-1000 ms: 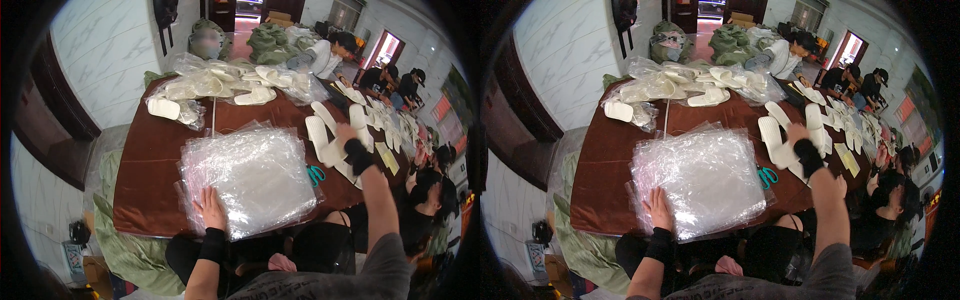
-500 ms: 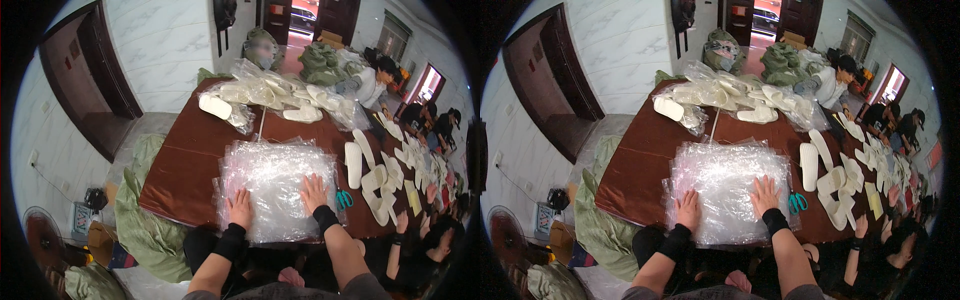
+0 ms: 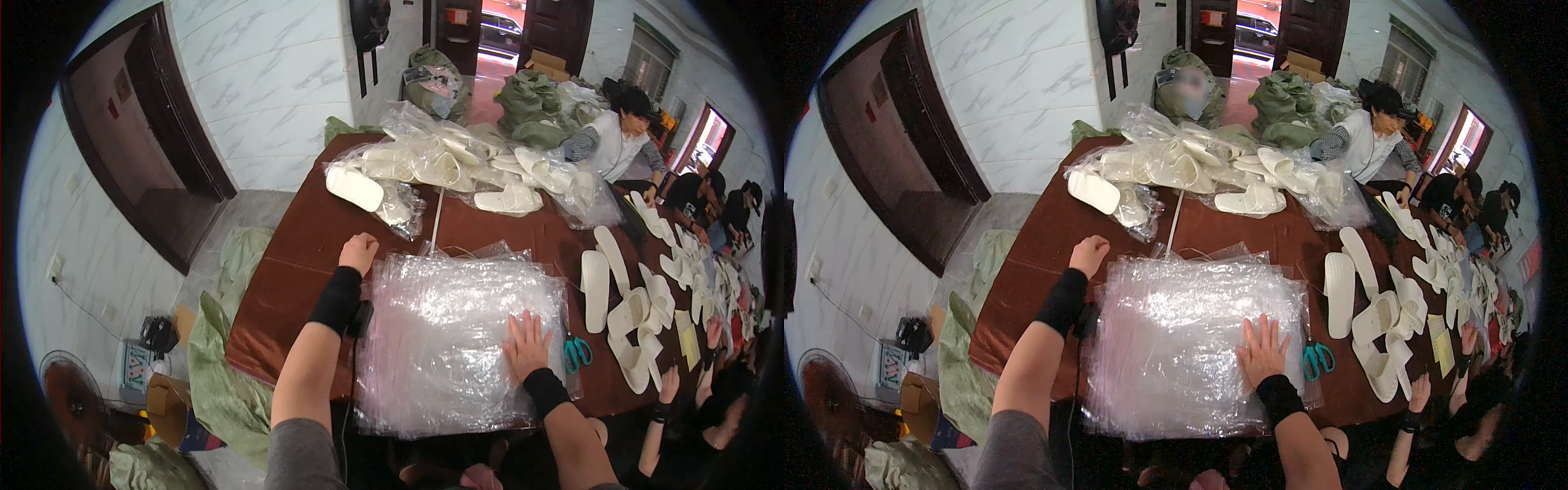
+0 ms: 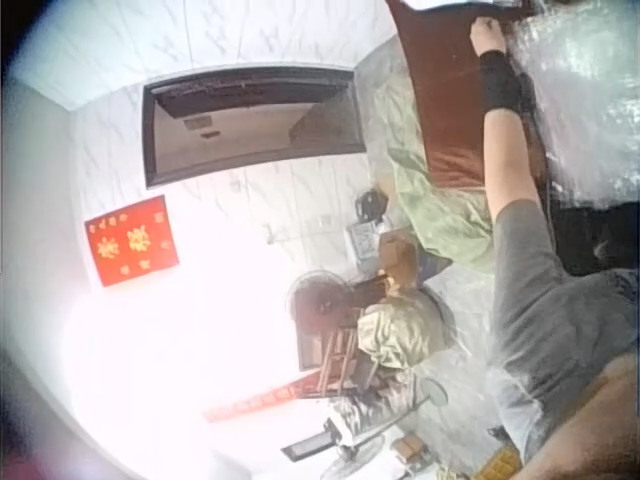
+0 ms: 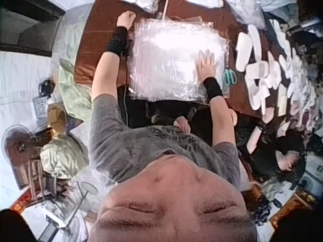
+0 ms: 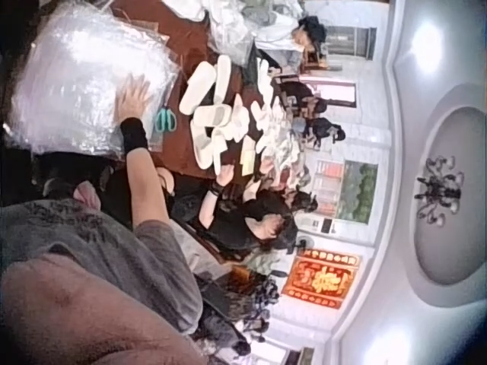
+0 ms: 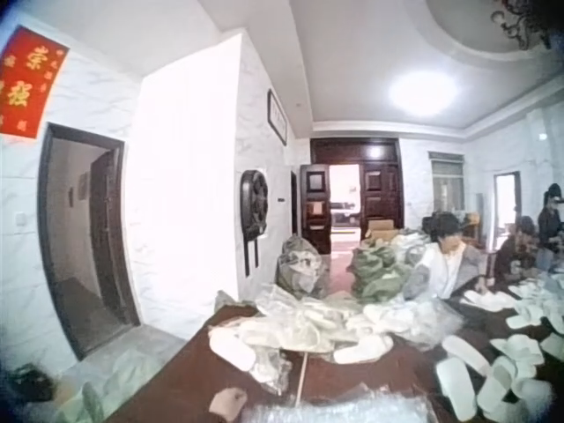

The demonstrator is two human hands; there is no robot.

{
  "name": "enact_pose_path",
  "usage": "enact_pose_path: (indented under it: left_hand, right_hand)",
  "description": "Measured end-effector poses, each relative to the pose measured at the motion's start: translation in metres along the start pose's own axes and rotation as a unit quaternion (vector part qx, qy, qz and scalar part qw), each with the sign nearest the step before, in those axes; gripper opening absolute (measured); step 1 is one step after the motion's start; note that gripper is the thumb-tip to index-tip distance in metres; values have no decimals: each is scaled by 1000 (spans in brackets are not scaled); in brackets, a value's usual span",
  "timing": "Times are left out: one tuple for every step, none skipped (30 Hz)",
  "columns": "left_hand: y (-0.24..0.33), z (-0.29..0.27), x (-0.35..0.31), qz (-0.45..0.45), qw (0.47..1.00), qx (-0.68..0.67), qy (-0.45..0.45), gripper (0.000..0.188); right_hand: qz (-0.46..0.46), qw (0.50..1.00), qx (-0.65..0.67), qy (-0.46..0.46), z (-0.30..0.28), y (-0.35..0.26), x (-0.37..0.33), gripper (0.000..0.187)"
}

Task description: Inspecting, trimming, and preparing slipper components for assembly in a factory setting.

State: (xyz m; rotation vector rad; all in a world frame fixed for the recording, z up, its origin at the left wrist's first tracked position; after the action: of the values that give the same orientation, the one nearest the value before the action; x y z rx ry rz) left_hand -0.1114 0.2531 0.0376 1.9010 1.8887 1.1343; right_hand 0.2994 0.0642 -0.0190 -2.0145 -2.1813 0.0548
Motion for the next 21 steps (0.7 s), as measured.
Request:
enact_pose_path:
  left_hand:
    - [-2, 13, 17, 9, 1000, 17, -10, 22]
    - [-6, 27, 31, 0, 999, 42, -27, 25]
    - [-6, 40, 41, -1, 998, 54, -8, 29]
    - [-6, 52, 51, -13, 997, 72, 1, 33]
    - [-7, 62, 59, -19, 1000, 3, -5, 46]
    - [-5, 74, 65, -15, 1000, 0, -6, 46]
    - [-4, 81, 70, -34, 998, 17, 40, 50]
    - [-5, 87, 74, -61, 995, 32, 76, 55]
    - [-11, 97, 77, -94, 991, 85, 45, 63]
    - [-13, 105, 77, -89, 992, 81, 44, 63]
    - [-22, 109, 72, -110, 987, 108, 46, 60]
    - [-32, 112, 69, -134, 980, 137, 45, 58]
    - [-41, 113, 70, -128, 981, 138, 46, 58]
    - [-54, 110, 68, -143, 983, 105, 56, 48]
    - [-69, 105, 64, -168, 981, 73, 69, 40]
    - [-78, 100, 63, -157, 982, 80, 63, 40]
    - [-83, 84, 63, -144, 978, 70, 130, 35]
    - [-87, 67, 61, -147, 970, 63, 186, 31]
    - [-84, 46, 59, -107, 960, -18, 258, 25]
    - [-82, 28, 61, -101, 961, -62, 249, 19]
    - [-74, 4, 63, -77, 944, -192, 256, 17]
  right_hand:
    - [-4, 1000, 0, -3, 0, -1, 0, 65]
    - [-7, 1000, -6, -6, 0, -1, 1, 65]
    - [-11, 1000, -7, -2, -1, -2, 1, 64]
    - [-8, 1000, -4, -2, -2, -2, 1, 64]
    - [-12, 1000, -3, -1, -2, -2, 1, 64]
    - [-14, 1000, -2, -1, -3, -3, 2, 63]
    - [-12, 1000, 6, -3, -3, -2, 2, 62]
    - [-3, 1000, 6, -1, -3, -1, 3, 62]
    - [-3, 1000, 7, -9, -2, -1, 3, 62]
    - [-5, 1000, 6, -19, 0, 0, 3, 62]
    - [-3, 1000, 8, -23, 1, 0, 3, 63]
    - [2, 1000, 14, -26, 2, 2, 4, 63]
    - [-3, 1000, 4, -19, 1, 1, 4, 63]
    - [-10, 1000, -4, -15, 1, 0, 3, 64]
    - [-9, 1000, 2, -19, 1, 0, 2, 64]
    - [-9, 1000, 8, -16, 0, -1, 2, 64]
    - [-10, 1000, 9, -6, -1, -1, 2, 64]
    - [-7, 1000, 22, -10, -1, 0, 1, 64]
    - [-11, 1000, 14, -2, -3, -1, 1, 63]
    - [-11, 1000, -3, -3, -3, -1, 0, 63]
    - [-13, 1000, 6, 7, -4, 0, 0, 63]
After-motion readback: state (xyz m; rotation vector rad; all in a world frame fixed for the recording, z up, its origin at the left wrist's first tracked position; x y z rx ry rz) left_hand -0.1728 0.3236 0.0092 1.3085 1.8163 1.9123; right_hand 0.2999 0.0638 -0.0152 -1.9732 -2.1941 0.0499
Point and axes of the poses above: each hand's wrist, its own x-axis towards the middle knuckle, its own z-axis out of the palm, y = z × x, the point moved 6 cm from there along x, towards the middle knuckle, and after that the axes turned 5 degrees about y, right-handed, at the moved point
